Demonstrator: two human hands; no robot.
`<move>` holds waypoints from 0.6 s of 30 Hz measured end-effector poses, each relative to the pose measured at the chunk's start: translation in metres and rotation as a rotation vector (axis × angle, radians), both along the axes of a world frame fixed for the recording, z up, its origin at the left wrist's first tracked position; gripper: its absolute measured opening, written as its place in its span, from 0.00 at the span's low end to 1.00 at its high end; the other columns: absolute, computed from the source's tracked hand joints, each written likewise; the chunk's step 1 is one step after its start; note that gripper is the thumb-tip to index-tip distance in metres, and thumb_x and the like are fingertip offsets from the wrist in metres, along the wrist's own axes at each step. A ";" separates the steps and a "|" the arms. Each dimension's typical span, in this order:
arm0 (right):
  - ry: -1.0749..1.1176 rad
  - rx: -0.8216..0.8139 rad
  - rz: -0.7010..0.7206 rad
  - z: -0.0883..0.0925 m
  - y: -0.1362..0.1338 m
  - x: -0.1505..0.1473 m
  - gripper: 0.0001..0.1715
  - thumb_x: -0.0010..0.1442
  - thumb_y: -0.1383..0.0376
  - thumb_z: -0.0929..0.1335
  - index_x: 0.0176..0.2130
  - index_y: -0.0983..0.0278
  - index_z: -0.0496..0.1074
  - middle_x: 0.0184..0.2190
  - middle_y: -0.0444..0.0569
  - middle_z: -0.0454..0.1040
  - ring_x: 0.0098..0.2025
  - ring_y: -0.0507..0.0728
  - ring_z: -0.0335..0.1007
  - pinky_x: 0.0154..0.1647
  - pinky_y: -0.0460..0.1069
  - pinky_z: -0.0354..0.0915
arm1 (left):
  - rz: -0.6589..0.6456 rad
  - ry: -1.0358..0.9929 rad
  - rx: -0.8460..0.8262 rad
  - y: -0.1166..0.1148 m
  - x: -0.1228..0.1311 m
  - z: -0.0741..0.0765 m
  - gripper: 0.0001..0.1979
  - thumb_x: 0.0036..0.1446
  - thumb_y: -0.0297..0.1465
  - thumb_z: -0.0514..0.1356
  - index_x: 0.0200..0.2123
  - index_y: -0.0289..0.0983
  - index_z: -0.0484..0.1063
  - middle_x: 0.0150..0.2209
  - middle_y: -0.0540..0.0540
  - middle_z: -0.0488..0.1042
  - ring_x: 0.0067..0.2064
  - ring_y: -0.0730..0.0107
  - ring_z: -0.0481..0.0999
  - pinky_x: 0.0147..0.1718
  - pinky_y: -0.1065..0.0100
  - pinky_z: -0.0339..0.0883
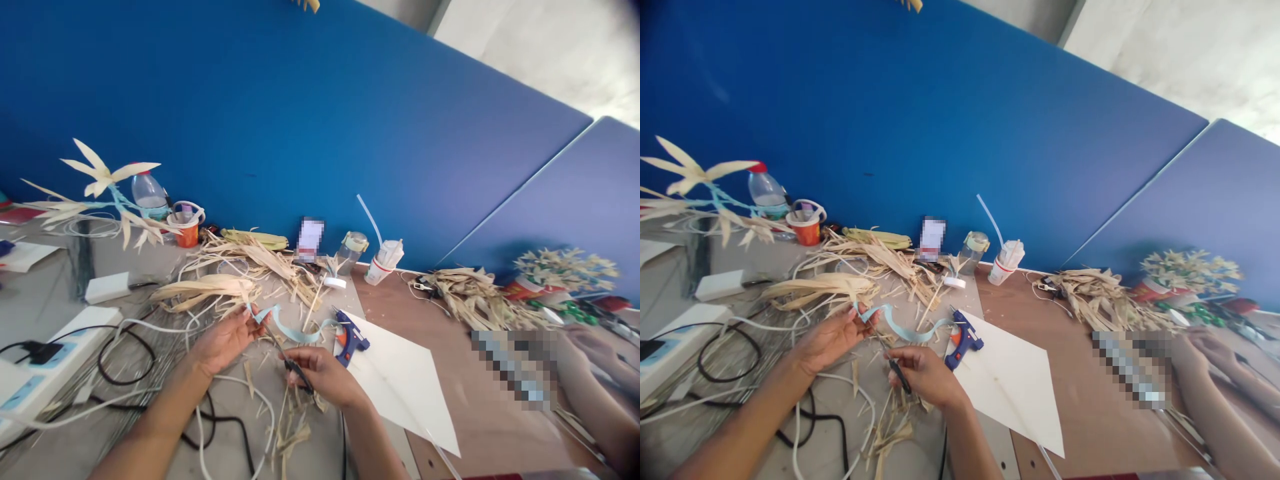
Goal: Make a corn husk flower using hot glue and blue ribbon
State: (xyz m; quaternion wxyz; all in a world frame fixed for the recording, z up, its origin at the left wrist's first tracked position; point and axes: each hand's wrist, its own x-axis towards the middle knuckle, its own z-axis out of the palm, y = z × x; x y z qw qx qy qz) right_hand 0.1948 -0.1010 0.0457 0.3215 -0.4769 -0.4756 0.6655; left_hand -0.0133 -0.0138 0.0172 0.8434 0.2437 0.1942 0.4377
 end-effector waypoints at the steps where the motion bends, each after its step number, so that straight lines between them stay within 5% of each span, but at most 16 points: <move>1: 0.002 0.003 0.004 -0.001 0.000 -0.001 0.20 0.46 0.57 0.74 0.39 0.62 0.78 0.23 0.42 0.71 0.24 0.49 0.62 0.29 0.45 0.58 | -0.013 0.002 0.006 0.000 0.000 0.000 0.02 0.54 0.27 0.63 0.33 0.35 0.75 0.37 0.43 0.79 0.46 0.61 0.76 0.46 0.62 0.67; 18: 0.011 0.023 0.045 -0.006 0.000 0.001 0.21 0.47 0.55 0.74 0.39 0.63 0.77 0.22 0.42 0.68 0.24 0.48 0.58 0.29 0.46 0.56 | -0.035 -0.008 -0.037 -0.004 0.006 -0.004 0.04 0.53 0.24 0.63 0.33 0.35 0.77 0.35 0.44 0.80 0.46 0.59 0.77 0.47 0.61 0.68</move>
